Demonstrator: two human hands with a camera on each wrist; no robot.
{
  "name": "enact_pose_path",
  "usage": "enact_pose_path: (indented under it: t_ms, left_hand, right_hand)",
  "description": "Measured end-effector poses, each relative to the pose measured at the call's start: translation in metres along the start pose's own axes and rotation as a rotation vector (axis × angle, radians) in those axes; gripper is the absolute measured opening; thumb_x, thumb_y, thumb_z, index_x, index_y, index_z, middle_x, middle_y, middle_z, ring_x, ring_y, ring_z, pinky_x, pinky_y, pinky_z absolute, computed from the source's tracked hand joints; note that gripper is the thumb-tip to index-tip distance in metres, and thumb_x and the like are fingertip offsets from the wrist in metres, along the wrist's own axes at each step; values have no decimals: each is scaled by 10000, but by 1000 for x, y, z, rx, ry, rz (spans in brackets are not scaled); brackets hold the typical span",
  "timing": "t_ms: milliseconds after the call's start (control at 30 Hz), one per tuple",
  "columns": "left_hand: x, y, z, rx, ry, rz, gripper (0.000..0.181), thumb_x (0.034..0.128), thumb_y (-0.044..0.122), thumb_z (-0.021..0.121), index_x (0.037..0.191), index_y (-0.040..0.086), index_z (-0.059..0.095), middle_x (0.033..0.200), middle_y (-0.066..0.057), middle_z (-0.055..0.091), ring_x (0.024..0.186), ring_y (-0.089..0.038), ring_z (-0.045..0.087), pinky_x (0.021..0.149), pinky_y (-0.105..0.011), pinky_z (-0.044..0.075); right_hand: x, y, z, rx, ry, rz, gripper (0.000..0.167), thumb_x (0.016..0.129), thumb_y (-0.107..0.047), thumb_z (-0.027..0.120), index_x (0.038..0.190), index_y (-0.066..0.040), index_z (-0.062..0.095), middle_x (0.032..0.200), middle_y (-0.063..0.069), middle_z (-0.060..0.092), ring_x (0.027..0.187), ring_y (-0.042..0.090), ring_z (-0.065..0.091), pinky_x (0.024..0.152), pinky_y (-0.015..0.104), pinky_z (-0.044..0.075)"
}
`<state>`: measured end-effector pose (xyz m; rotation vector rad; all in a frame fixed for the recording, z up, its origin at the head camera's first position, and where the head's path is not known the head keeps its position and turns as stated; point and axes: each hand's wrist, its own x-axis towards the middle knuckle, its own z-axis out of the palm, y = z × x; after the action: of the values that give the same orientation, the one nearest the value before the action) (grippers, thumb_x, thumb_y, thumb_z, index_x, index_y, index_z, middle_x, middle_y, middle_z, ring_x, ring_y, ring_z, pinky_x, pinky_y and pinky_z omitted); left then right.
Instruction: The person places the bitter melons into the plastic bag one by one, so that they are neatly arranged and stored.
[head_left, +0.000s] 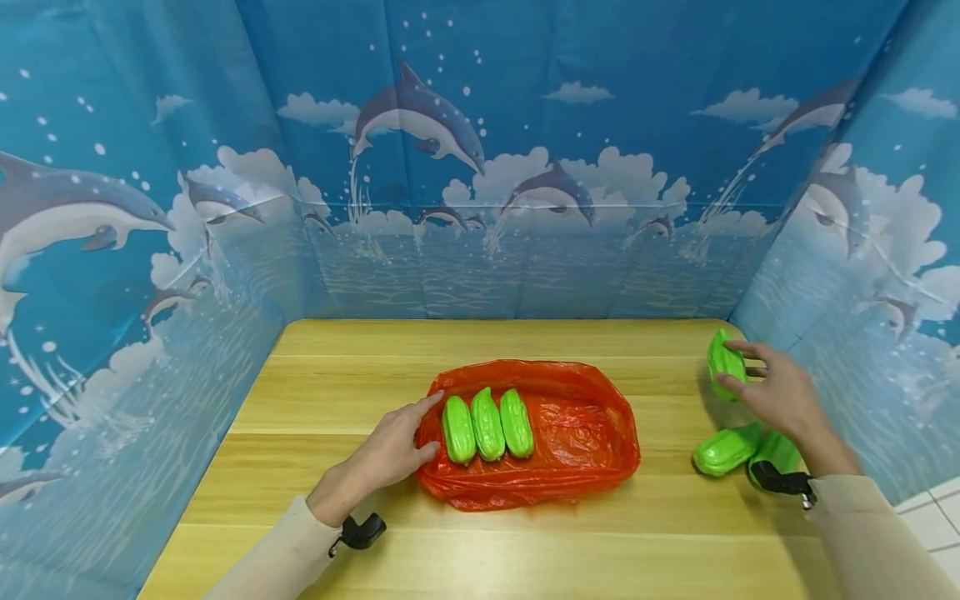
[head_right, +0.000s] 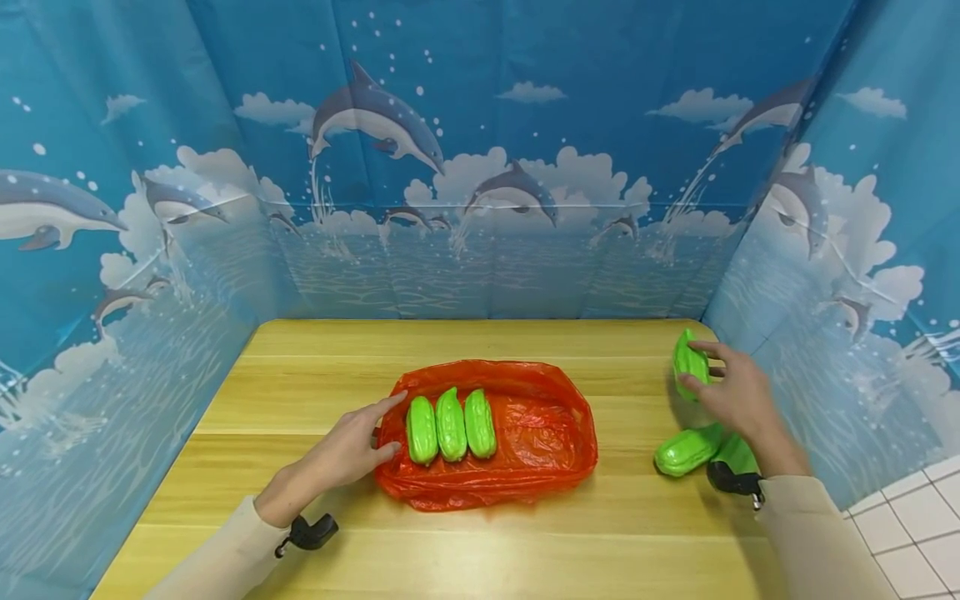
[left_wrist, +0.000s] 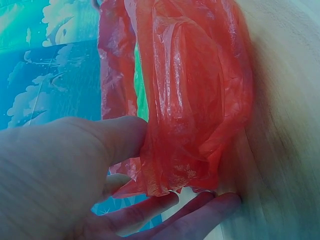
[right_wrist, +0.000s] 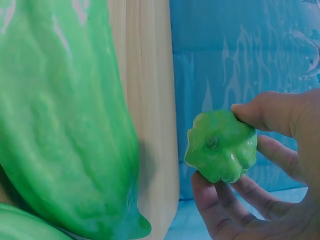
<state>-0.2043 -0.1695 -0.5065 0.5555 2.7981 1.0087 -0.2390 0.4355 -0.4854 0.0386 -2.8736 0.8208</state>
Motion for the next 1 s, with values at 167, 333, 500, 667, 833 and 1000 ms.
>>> enact_pose_path:
  t_ms: [167,333,500,667,833,1000]
  left_hand:
    - [0,0,0,9,-2,1,790,1054,71,836,1766,65,494,1745,-227,595,1614,-484,580,1332,-673,502]
    - [0,0,1,19,-8,-6,786,1063,77,825,1772,67,485,1750,-221,591,1618,-478,577,1336,-666,503]
    - [1,-1,2,20,-11,-24,796,1066,80,821,1781,73,472,1762,-205,584,1629,-461,573,1346,-648,500]
    - [1,-2,2,16,-5,-24,797,1063,78,823,1779,67,474,1762,-209,582,1628,-462,574,1343,-649,503]
    - [2,-3,2,17,-4,-26,796,1063,80,824,1778,69,475,1755,-217,587,1622,-465,580,1339,-650,507]
    - [1,-1,1,18,-10,-25,795,1065,79,823,1779,68,473,1754,-231,583,1625,-471,574,1344,-653,499]
  right_hand:
    - [-1,-1,2,13,9,-7,714,1157,-340,752,1725,12,501,1650,467,506,1370,777,583,967,839,610]
    - [-1,-1,4,25,8,1,729,1158,-363,750,1741,-12,492,1672,440,510,1386,761,585,958,814,627]
    - [-2,-4,5,43,3,5,737,1158,-365,750,1750,-17,481,1692,428,505,1392,753,586,959,790,645]
    - [-3,-10,3,41,-12,11,743,1169,-372,730,1763,-17,460,1708,436,483,1403,761,566,969,813,627]
    - [-4,-15,3,34,-21,14,753,1172,-388,722,1770,-22,449,1723,435,468,1415,759,558,976,830,611]
    - [-4,-17,4,40,-26,18,766,1175,-404,712,1785,-36,430,1723,438,464,1425,755,550,985,843,591]
